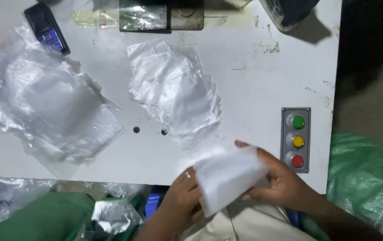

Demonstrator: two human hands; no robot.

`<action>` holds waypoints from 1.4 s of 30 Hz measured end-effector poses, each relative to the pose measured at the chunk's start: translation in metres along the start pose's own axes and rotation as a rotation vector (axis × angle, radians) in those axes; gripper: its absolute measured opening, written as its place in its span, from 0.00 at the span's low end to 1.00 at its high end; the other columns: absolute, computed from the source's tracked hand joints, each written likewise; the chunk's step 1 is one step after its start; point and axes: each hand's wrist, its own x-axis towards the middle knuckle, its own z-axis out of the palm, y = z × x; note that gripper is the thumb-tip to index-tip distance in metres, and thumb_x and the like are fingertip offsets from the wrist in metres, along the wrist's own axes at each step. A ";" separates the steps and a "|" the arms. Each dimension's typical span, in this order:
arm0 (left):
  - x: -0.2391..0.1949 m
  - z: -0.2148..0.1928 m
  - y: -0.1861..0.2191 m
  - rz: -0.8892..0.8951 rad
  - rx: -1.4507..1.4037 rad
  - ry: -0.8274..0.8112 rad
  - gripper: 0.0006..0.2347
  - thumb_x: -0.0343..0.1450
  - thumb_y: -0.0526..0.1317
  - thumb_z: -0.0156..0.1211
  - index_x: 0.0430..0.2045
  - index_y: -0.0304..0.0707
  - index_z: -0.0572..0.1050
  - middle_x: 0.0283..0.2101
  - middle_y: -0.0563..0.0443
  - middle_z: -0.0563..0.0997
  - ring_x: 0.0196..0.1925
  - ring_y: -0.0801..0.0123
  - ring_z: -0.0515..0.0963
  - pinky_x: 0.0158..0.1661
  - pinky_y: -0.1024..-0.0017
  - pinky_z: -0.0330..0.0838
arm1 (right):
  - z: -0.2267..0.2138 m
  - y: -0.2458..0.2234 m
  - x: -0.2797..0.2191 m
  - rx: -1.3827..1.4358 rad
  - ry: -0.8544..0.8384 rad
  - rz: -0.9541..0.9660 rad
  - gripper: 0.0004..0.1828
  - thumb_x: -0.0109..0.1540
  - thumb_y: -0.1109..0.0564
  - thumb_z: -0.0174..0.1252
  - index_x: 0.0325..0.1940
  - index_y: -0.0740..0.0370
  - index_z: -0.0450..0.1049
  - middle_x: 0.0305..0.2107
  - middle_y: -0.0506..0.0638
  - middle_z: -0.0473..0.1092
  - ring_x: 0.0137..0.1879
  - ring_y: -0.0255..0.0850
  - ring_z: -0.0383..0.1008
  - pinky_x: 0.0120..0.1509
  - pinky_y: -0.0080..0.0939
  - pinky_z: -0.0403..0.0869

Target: Folding and stacking small plastic bags on a workbench

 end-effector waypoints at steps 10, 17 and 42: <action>-0.053 0.022 0.007 -0.817 -0.533 -0.040 0.20 0.78 0.48 0.53 0.14 0.47 0.59 0.21 0.61 0.58 0.23 0.77 0.59 0.25 0.71 0.49 | 0.011 0.004 -0.014 -0.729 -0.128 -0.479 0.48 0.53 0.33 0.67 0.68 0.63 0.64 0.67 0.64 0.63 0.75 0.59 0.63 0.76 0.62 0.65; -0.029 0.024 0.012 -0.369 0.539 0.490 0.13 0.75 0.46 0.57 0.43 0.35 0.77 0.45 0.44 0.83 0.47 0.57 0.83 0.50 0.63 0.74 | 0.039 0.013 0.001 -0.383 0.109 0.325 0.21 0.54 0.56 0.69 0.52 0.56 0.86 0.48 0.45 0.86 0.47 0.34 0.86 0.51 0.32 0.79; -0.038 -0.147 -0.124 -0.782 0.843 0.702 0.09 0.75 0.47 0.60 0.34 0.42 0.77 0.38 0.50 0.78 0.41 0.56 0.74 0.38 0.60 0.67 | 0.050 0.034 0.020 0.209 0.537 0.243 0.08 0.64 0.61 0.60 0.40 0.70 0.72 0.27 0.59 0.73 0.34 0.47 0.74 0.35 0.45 0.71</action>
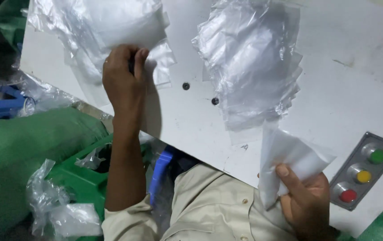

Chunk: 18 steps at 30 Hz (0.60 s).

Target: Folding and stacking small plastic bags on a workbench

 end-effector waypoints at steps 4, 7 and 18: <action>-0.008 0.008 -0.003 0.090 0.103 0.047 0.15 0.82 0.51 0.46 0.35 0.38 0.69 0.34 0.47 0.78 0.35 0.48 0.75 0.34 0.53 0.65 | 0.001 0.010 0.005 0.061 0.071 -0.159 0.09 0.61 0.60 0.64 0.44 0.65 0.76 0.37 0.50 0.77 0.46 0.39 0.77 0.51 0.38 0.77; -0.011 -0.001 0.019 0.195 0.082 0.008 0.17 0.73 0.41 0.74 0.43 0.33 0.68 0.45 0.42 0.72 0.45 0.50 0.69 0.41 0.57 0.66 | -0.005 0.014 0.005 -0.008 0.057 -0.196 0.06 0.64 0.60 0.64 0.34 0.58 0.75 0.30 0.42 0.74 0.37 0.31 0.72 0.42 0.31 0.71; -0.006 0.012 -0.005 0.160 0.044 -0.006 0.09 0.79 0.43 0.60 0.36 0.37 0.73 0.39 0.45 0.76 0.41 0.52 0.72 0.40 0.57 0.65 | 0.009 0.009 0.003 0.191 0.017 -0.230 0.15 0.59 0.65 0.62 0.50 0.68 0.75 0.45 0.55 0.77 0.53 0.44 0.78 0.64 0.44 0.78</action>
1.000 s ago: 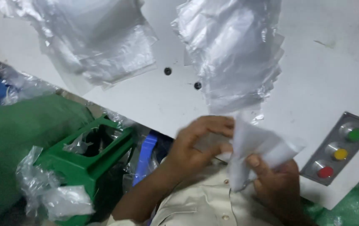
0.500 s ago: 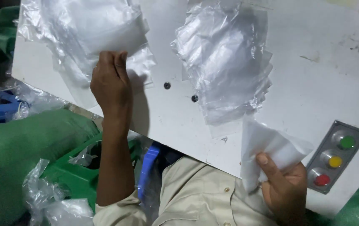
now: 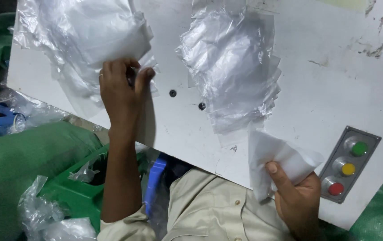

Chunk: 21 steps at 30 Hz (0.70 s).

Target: Folding and stacking small plastic bags on a workbench

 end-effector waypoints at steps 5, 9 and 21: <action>-0.001 0.000 0.004 0.040 0.060 0.115 0.11 0.84 0.41 0.43 0.37 0.38 0.72 0.36 0.50 0.79 0.36 0.55 0.76 0.35 0.59 0.68 | -0.002 0.000 -0.002 0.047 -0.032 -0.004 0.12 0.58 0.65 0.64 0.46 0.70 0.76 0.43 0.56 0.78 0.51 0.46 0.79 0.62 0.47 0.80; -0.011 -0.021 0.039 -0.051 -0.354 0.021 0.13 0.80 0.48 0.44 0.36 0.36 0.67 0.33 0.50 0.68 0.35 0.66 0.68 0.35 0.67 0.60 | 0.001 -0.007 -0.001 0.002 -0.025 0.018 0.13 0.59 0.64 0.63 0.47 0.69 0.76 0.45 0.56 0.78 0.54 0.45 0.78 0.63 0.45 0.79; -0.105 0.003 0.144 -0.536 -1.333 -0.610 0.05 0.67 0.31 0.63 0.24 0.42 0.74 0.27 0.56 0.77 0.29 0.75 0.75 0.34 0.76 0.70 | 0.019 -0.029 0.007 -0.454 -0.304 0.007 0.16 0.55 0.60 0.68 0.47 0.64 0.81 0.48 0.53 0.78 0.48 0.37 0.78 0.45 0.35 0.76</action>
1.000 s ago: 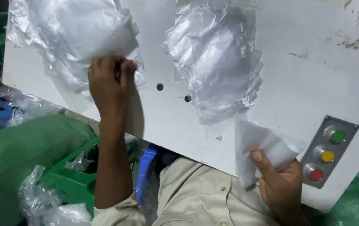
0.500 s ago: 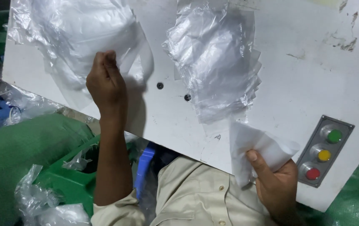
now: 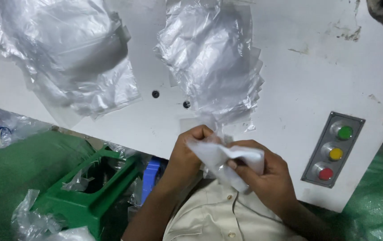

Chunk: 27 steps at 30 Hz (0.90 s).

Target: Folding and stacking small plastic bags on a workbench

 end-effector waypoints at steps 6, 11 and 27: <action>-0.004 0.004 0.000 -0.156 -0.319 0.156 0.10 0.75 0.44 0.59 0.27 0.39 0.72 0.16 0.60 0.65 0.18 0.79 0.64 0.22 0.79 0.61 | 0.005 -0.003 -0.002 0.049 0.234 0.014 0.12 0.59 0.58 0.65 0.45 0.66 0.79 0.36 0.53 0.75 0.40 0.40 0.74 0.36 0.39 0.75; -0.015 0.031 -0.007 0.025 0.019 0.288 0.05 0.70 0.38 0.65 0.26 0.43 0.74 0.27 0.59 0.74 0.28 0.78 0.70 0.28 0.77 0.63 | 0.007 0.014 -0.010 -0.112 0.111 -0.170 0.16 0.56 0.54 0.69 0.47 0.57 0.83 0.32 0.47 0.83 0.32 0.29 0.77 0.35 0.30 0.75; -0.010 0.049 0.010 0.911 1.197 0.230 0.06 0.72 0.37 0.69 0.38 0.35 0.81 0.25 0.46 0.78 0.20 0.59 0.73 0.25 0.65 0.67 | -0.029 -0.007 0.004 0.663 -0.364 -0.030 0.27 0.62 0.60 0.62 0.64 0.64 0.63 0.51 0.59 0.74 0.56 0.45 0.75 0.61 0.42 0.74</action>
